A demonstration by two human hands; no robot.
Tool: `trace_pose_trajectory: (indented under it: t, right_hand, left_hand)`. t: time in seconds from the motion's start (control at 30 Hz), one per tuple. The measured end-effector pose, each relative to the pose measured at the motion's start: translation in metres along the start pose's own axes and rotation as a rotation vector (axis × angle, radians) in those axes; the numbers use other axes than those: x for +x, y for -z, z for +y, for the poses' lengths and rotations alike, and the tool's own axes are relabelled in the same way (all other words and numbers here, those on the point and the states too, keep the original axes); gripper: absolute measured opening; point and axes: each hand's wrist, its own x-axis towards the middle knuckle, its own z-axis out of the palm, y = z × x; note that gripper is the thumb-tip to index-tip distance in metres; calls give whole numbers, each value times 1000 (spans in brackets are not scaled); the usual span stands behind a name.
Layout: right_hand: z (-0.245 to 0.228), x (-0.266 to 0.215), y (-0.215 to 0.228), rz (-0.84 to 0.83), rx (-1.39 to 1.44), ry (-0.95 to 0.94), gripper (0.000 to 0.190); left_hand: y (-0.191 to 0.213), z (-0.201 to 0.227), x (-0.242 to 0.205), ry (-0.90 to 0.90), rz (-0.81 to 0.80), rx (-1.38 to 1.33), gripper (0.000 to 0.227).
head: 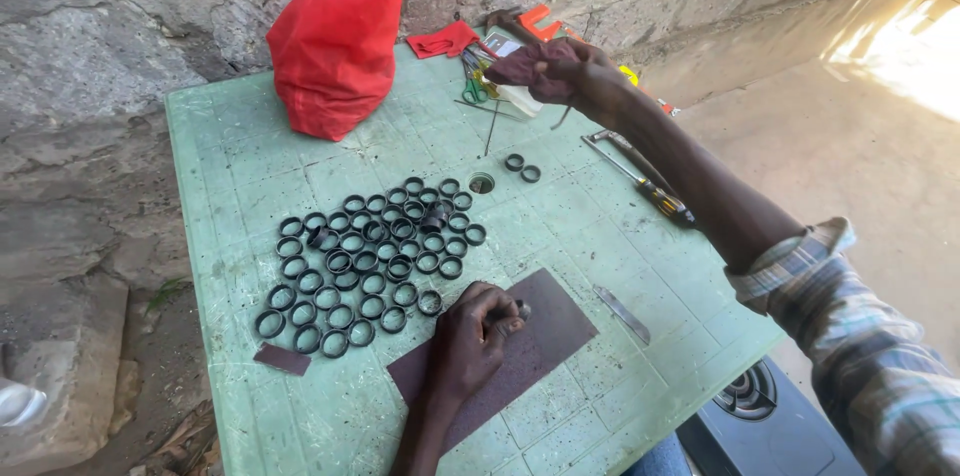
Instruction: Sand the inner and outer surfaces of circular metal or plastic rings using a sheet of sandpaper.
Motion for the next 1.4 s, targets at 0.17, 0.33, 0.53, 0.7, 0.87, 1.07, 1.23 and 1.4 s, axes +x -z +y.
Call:
trace_pose_trajectory:
  t: [0.17,0.33,0.53,0.7,0.87,1.07,1.23,1.4]
  right_hand:
    - [-15,-20,-3,7,-116,-39,28]
    - [-1,-13,2,202,-502,-108,31]
    - [28,24,17,48,-198,-97,25]
    - [20,26,-28,13,-38,-198,30]
    - [35,55,-70,-43,-266,-338,27]
    - [103,196,-25,72,-738,-108,22]
    - [153,272,7,-150,-320,-69,24]
    - [115,250,-56,218,-487,55,31]
  left_hand:
    - [-2,3,-1,2,7,0,10]
    - [0,4,-2,10,8,-9,11]
    - [2,6,1,1,13,-41,10]
    - [1,-3,-3,-47,46,-67,10]
    - [1,-7,-4,-86,63,-117,10]
    - [7,4,-6,-113,20,-153,9]
    - [4,1,-4,-33,-35,-222,9]
    - [3,0,-2,-32,-36,-312,16]
